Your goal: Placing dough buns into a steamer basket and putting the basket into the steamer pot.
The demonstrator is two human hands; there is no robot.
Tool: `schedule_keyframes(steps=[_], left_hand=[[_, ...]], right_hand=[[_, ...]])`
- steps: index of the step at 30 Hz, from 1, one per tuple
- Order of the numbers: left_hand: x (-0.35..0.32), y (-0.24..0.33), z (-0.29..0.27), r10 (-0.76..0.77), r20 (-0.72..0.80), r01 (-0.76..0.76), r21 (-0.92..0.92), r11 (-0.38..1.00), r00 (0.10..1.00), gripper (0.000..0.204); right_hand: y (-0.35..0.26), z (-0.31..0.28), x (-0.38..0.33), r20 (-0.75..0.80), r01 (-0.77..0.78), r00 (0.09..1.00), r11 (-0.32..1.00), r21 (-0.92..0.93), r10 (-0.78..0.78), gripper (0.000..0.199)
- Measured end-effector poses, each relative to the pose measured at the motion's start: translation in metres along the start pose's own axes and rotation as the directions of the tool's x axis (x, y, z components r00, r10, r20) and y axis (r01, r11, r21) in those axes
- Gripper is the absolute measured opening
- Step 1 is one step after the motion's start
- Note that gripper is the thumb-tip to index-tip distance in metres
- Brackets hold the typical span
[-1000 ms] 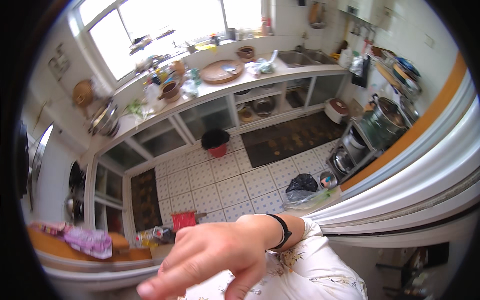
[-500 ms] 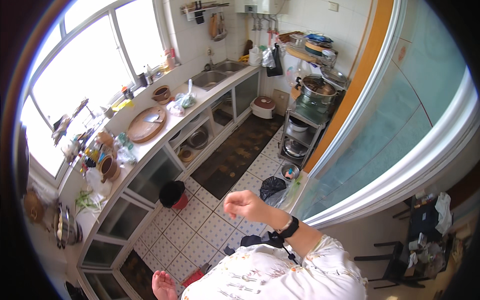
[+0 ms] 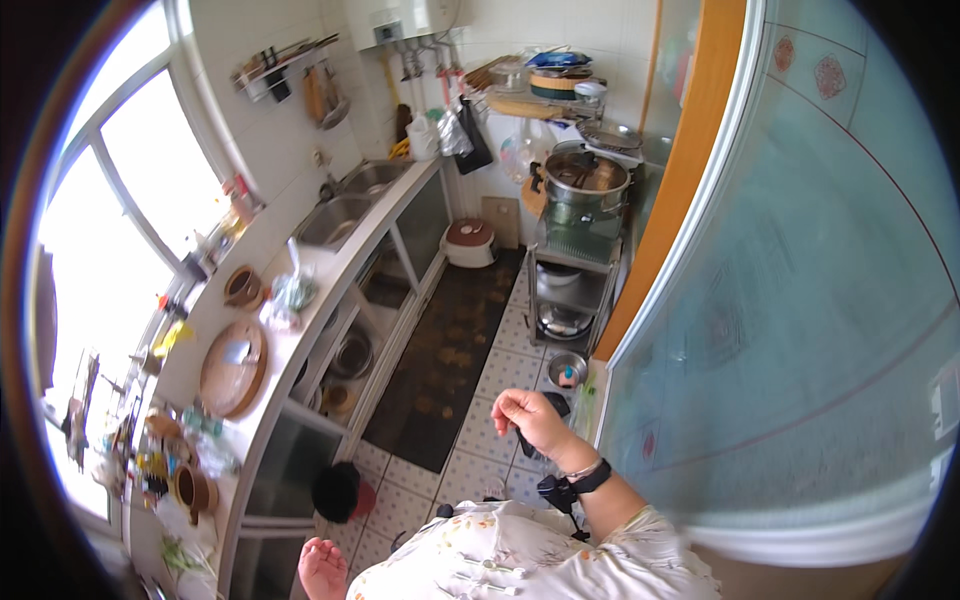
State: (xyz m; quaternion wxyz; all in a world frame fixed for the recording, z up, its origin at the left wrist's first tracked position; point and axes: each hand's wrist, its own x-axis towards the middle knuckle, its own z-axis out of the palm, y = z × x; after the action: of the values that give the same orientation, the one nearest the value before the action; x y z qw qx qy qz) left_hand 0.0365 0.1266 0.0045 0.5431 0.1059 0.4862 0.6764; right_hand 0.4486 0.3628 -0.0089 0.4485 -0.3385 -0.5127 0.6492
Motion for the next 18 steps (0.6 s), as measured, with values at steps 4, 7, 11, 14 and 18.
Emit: schedule_keyframes(steps=[4,7,11,14,18], left_hand=[[0.099,0.042,0.075,-0.005,0.039,0.005,0.003,1.000,0.999,0.020],[0.177,0.060,0.137,-0.064,0.157,0.042,0.141,0.989,0.986,0.018],[0.297,0.059,0.192,-0.092,0.191,0.040,0.261,0.965,0.977,0.016],[0.387,0.051,0.243,-0.200,0.280,0.121,0.276,0.954,0.939,0.016],[0.529,0.035,0.300,-0.280,0.389,0.175,0.285,0.943,0.877,0.008]], right_hand=[[-0.006,-0.020,0.086,-0.063,0.067,0.996,0.997,0.037,-0.065,0.023],[-0.017,-0.042,0.131,-0.079,0.063,0.995,0.996,0.060,-0.058,0.011],[-0.021,-0.094,0.185,-0.269,0.100,0.957,0.994,-0.052,-0.111,0.010],[-0.033,-0.132,0.220,-0.473,0.135,0.871,0.990,-0.031,-0.133,0.012],[-0.055,-0.178,0.270,-0.694,0.192,0.695,0.979,-0.073,-0.188,0.015]])
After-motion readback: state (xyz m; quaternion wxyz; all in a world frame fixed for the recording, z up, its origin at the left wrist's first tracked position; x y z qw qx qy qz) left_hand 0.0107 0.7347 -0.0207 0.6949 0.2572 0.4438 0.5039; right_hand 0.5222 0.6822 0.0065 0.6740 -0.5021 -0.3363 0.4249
